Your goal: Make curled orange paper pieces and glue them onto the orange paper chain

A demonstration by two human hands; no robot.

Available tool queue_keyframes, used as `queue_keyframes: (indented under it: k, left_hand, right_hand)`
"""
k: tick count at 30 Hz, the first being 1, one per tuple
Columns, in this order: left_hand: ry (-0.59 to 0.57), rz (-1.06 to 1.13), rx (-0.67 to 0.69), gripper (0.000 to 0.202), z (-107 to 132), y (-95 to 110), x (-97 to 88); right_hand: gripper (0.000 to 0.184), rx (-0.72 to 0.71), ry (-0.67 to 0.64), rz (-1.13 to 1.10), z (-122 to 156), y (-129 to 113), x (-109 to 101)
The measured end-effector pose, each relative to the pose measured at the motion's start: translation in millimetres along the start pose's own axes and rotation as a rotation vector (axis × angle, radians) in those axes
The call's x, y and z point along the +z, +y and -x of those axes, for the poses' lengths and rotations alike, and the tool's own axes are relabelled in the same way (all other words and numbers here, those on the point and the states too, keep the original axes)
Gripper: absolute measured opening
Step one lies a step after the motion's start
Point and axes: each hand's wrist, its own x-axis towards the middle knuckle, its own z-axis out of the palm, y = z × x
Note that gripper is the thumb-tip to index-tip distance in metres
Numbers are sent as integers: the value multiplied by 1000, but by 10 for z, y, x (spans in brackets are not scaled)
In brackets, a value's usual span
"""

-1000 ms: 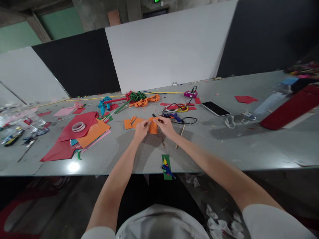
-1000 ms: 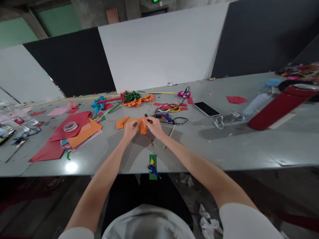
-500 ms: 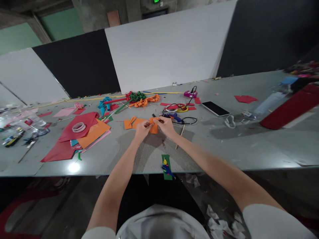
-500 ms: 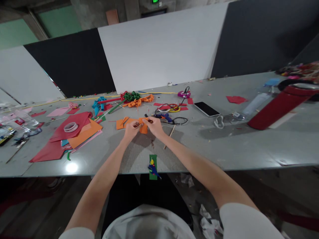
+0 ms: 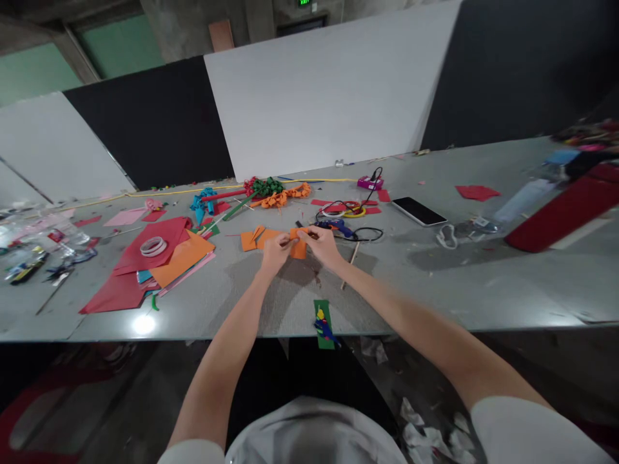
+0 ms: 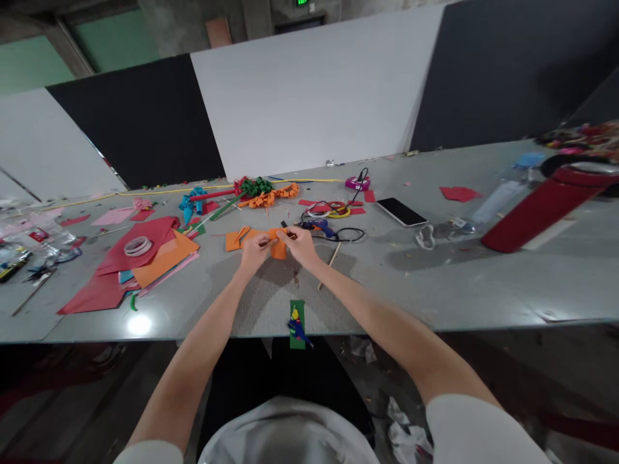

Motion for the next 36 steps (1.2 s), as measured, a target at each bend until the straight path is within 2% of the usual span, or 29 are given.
queue_keyframes:
  k: [7, 22, 36]
  left_hand:
    - [5, -1, -23, 34, -11, -45, 14]
    - [-10, -6, -4, 37, -10, -45, 15]
    - [-4, -22, 25, 38, -9, -66, 16]
  right_hand:
    - [49, -4, 16, -4, 6, -1, 9]
    - [51, 36, 25, -20, 5, -10, 14]
    - [51, 6, 34, 4, 7, -36, 17]
